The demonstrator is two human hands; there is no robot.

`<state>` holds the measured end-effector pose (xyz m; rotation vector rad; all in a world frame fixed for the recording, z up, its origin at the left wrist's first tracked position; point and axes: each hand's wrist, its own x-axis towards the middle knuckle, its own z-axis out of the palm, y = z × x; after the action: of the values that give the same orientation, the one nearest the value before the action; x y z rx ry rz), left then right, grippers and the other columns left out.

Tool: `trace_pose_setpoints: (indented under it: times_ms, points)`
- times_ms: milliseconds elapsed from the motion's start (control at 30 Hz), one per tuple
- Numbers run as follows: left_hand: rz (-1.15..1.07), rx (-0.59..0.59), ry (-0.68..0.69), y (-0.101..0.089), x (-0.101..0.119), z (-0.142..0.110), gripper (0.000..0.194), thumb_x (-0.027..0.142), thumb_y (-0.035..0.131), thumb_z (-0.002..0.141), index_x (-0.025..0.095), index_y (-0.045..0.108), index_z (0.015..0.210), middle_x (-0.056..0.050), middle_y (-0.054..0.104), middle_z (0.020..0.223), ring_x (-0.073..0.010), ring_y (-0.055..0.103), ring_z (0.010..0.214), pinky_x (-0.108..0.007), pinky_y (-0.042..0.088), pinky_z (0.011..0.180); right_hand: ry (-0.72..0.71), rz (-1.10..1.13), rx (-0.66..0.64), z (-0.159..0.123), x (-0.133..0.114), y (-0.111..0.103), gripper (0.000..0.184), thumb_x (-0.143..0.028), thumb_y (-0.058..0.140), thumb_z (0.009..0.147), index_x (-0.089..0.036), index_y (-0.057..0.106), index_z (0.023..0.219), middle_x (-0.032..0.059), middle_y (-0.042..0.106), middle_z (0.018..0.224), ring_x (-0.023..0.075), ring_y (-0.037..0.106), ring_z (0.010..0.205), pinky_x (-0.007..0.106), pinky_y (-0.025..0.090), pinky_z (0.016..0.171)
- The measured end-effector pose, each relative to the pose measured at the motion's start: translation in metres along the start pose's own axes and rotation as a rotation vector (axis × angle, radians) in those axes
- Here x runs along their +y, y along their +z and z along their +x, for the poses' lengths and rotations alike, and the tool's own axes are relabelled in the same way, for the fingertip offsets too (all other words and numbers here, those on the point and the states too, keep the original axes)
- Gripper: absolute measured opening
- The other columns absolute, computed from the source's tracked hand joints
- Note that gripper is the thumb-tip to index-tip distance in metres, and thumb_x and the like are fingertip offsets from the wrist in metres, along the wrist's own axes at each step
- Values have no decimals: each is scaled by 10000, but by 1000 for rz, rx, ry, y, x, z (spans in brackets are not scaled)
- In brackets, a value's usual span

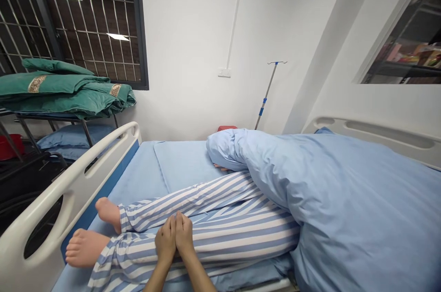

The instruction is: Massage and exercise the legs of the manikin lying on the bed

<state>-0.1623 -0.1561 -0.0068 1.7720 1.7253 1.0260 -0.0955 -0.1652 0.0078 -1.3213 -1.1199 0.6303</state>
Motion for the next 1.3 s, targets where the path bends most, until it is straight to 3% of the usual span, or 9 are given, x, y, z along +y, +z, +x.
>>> trace_pose_setpoints:
  times_ms: [100, 300, 433, 567, 833, 1000, 1133, 1300]
  points:
    - [188, -16, -11, 0, 4, -6, 273, 292, 357, 844, 193, 611, 857, -66, 658, 807, -176, 580, 718, -246, 349, 617, 10, 1, 10, 0, 1, 0, 417, -412, 353, 853, -169, 441, 526, -8, 477, 493, 107, 417, 496, 220, 304, 492]
    - [205, -85, -64, -7, 12, -2, 364, 348, 274, 886, 195, 602, 846, -68, 667, 809, -194, 595, 779, -257, 352, 636, 64, -57, 9, 3, -1, 2, 405, -404, 342, 838, -176, 439, 518, 6, 499, 500, 123, 427, 502, 235, 305, 502]
    - [214, -94, -70, -9, 14, -3, 326, 311, 297, 878, 199, 602, 896, -73, 658, 952, -212, 580, 876, -271, 354, 677, 60, -134, 10, 11, -21, -3, 398, -380, 347, 830, -179, 411, 492, -6, 464, 481, 118, 402, 497, 237, 275, 495]
    - [229, -132, -58, -12, 18, -4, 346, 323, 271, 883, 211, 597, 848, -53, 666, 862, -202, 584, 814, -268, 333, 624, -45, -134, -33, 18, -41, -11, 407, -392, 349, 841, -178, 367, 496, -37, 390, 468, 95, 355, 491, 221, 247, 482]
    - [242, -90, -77, -2, 8, -1, 333, 336, 312, 880, 196, 608, 939, -69, 664, 939, -196, 584, 866, -262, 349, 703, -78, -365, -61, 3, -1, -19, 401, -344, 321, 873, -170, 499, 558, 23, 551, 534, 112, 444, 514, 248, 213, 510]
    - [288, -97, -11, 0, 7, -5, 332, 323, 301, 879, 193, 606, 891, -73, 666, 871, -192, 585, 799, -262, 336, 660, -65, -370, -37, 2, 5, -19, 419, -343, 301, 884, -177, 511, 562, 30, 574, 546, 116, 462, 512, 249, 223, 515]
    - [162, -137, 40, -3, 6, -2, 304, 328, 331, 847, 193, 585, 748, -50, 646, 760, -178, 558, 721, -259, 327, 632, -31, -319, -1, 4, 5, -18, 422, -355, 307, 881, -180, 508, 554, 20, 559, 530, 118, 460, 501, 240, 240, 508]
    - [-305, -165, 62, -11, 28, 16, 336, 406, 388, 777, 190, 423, 522, 23, 459, 509, -122, 429, 542, -236, 323, 551, -16, -237, 22, 7, 4, -19, 420, -354, 308, 879, -178, 523, 564, 29, 576, 559, 131, 497, 539, 233, 266, 519]
